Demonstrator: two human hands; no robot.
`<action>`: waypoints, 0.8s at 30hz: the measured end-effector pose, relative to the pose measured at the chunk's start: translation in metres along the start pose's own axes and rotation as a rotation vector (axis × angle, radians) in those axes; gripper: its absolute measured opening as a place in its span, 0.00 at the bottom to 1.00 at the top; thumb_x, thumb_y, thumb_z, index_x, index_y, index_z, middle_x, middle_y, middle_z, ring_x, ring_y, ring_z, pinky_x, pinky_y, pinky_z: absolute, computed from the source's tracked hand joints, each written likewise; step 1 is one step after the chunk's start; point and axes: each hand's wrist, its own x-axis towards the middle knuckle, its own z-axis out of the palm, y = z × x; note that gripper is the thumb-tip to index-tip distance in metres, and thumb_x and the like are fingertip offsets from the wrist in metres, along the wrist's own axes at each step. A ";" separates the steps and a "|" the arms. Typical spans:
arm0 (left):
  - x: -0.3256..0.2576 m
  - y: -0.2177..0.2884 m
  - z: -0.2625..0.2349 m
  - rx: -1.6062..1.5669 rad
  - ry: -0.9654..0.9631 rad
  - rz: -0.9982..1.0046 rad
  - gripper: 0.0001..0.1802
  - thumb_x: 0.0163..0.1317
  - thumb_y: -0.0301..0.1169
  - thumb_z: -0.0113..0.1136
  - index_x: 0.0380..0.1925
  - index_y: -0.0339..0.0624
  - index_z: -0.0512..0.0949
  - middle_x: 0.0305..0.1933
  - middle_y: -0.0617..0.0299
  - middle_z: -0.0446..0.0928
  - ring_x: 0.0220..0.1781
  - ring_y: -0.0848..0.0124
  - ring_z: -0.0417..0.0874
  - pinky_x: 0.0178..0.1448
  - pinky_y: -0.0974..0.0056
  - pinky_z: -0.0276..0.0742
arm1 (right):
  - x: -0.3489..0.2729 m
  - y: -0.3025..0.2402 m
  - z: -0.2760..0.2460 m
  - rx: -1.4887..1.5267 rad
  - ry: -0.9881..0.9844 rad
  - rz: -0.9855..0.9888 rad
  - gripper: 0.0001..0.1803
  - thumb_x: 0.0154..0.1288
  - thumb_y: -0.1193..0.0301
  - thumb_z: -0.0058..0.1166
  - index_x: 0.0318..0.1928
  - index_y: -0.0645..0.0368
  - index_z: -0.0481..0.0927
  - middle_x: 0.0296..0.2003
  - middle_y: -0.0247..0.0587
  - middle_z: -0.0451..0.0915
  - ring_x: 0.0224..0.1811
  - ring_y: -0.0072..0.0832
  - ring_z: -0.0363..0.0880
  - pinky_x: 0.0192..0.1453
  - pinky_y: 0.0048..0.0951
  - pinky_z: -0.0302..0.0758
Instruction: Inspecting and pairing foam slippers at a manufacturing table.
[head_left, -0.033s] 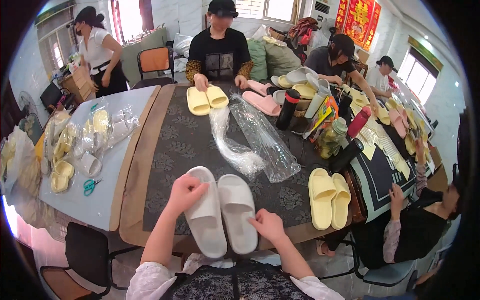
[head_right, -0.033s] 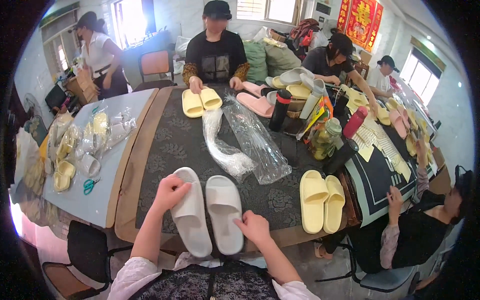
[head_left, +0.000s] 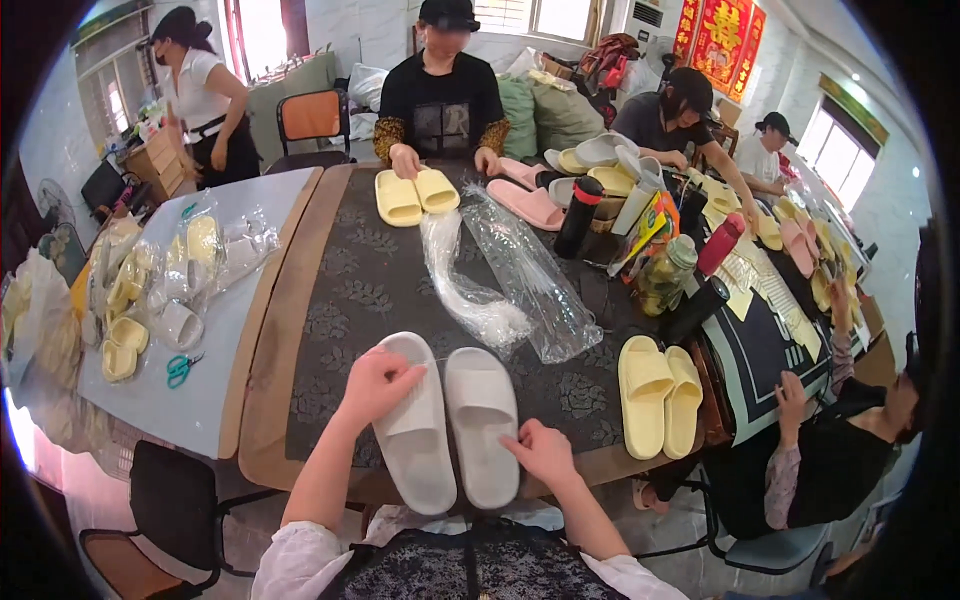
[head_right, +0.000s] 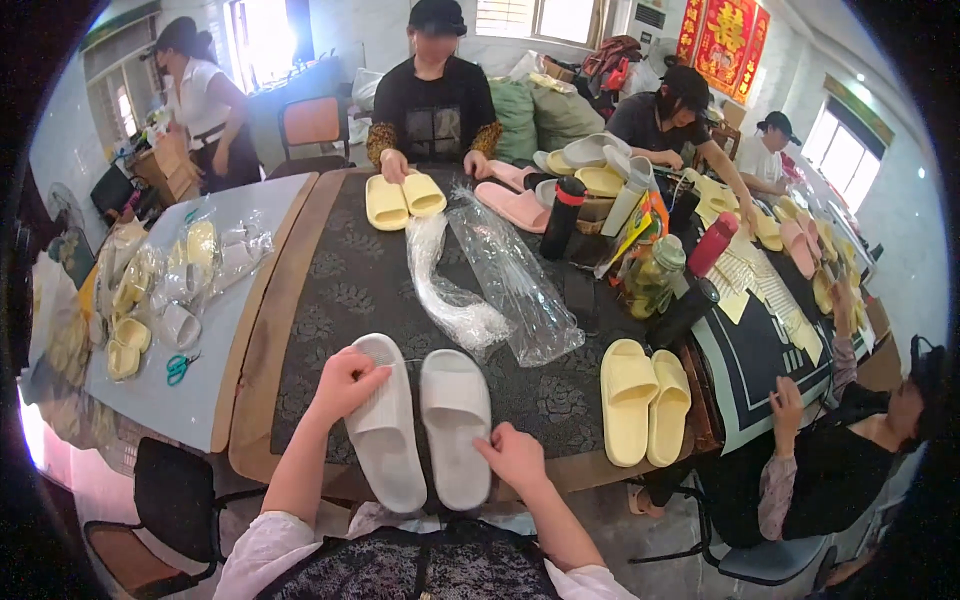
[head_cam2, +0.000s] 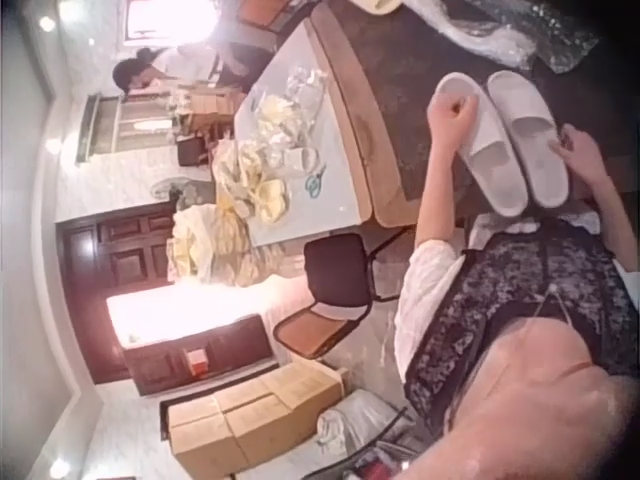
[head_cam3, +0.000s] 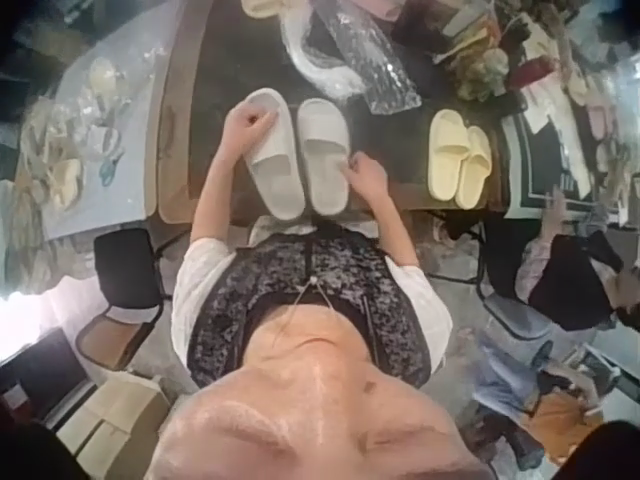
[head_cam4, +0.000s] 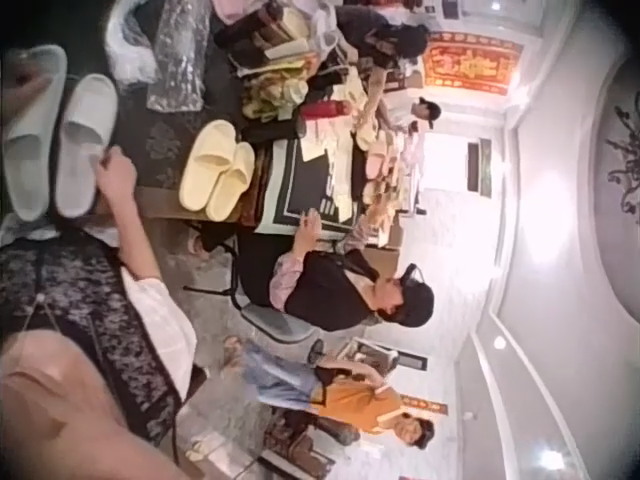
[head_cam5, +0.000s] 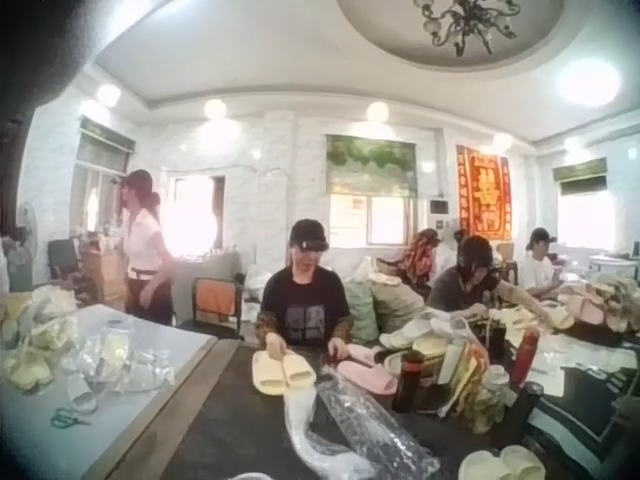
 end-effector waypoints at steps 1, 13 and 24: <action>0.001 0.002 0.007 0.171 -0.046 0.035 0.22 0.54 0.38 0.65 0.11 0.37 0.69 0.17 0.57 0.69 0.26 0.62 0.73 0.31 0.58 0.68 | -0.007 0.004 -0.005 0.021 0.013 0.039 0.24 0.54 0.48 0.62 0.29 0.58 0.77 0.20 0.40 0.80 0.27 0.38 0.82 0.34 0.40 0.77; 0.012 -0.020 0.066 0.395 -0.024 0.149 0.11 0.54 0.38 0.62 0.25 0.41 0.80 0.40 0.54 0.78 0.46 0.55 0.76 0.52 0.53 0.74 | -0.011 -0.027 -0.050 0.029 0.131 0.025 0.24 0.52 0.52 0.66 0.39 0.58 0.79 0.24 0.37 0.78 0.28 0.34 0.80 0.34 0.36 0.75; 0.034 -0.031 0.110 0.394 -0.106 0.175 0.07 0.55 0.30 0.57 0.27 0.43 0.83 0.38 0.57 0.81 0.45 0.54 0.78 0.50 0.57 0.75 | 0.108 -0.073 -0.009 0.573 0.317 -0.169 0.13 0.60 0.68 0.60 0.45 0.56 0.79 0.27 0.32 0.79 0.25 0.25 0.75 0.30 0.27 0.71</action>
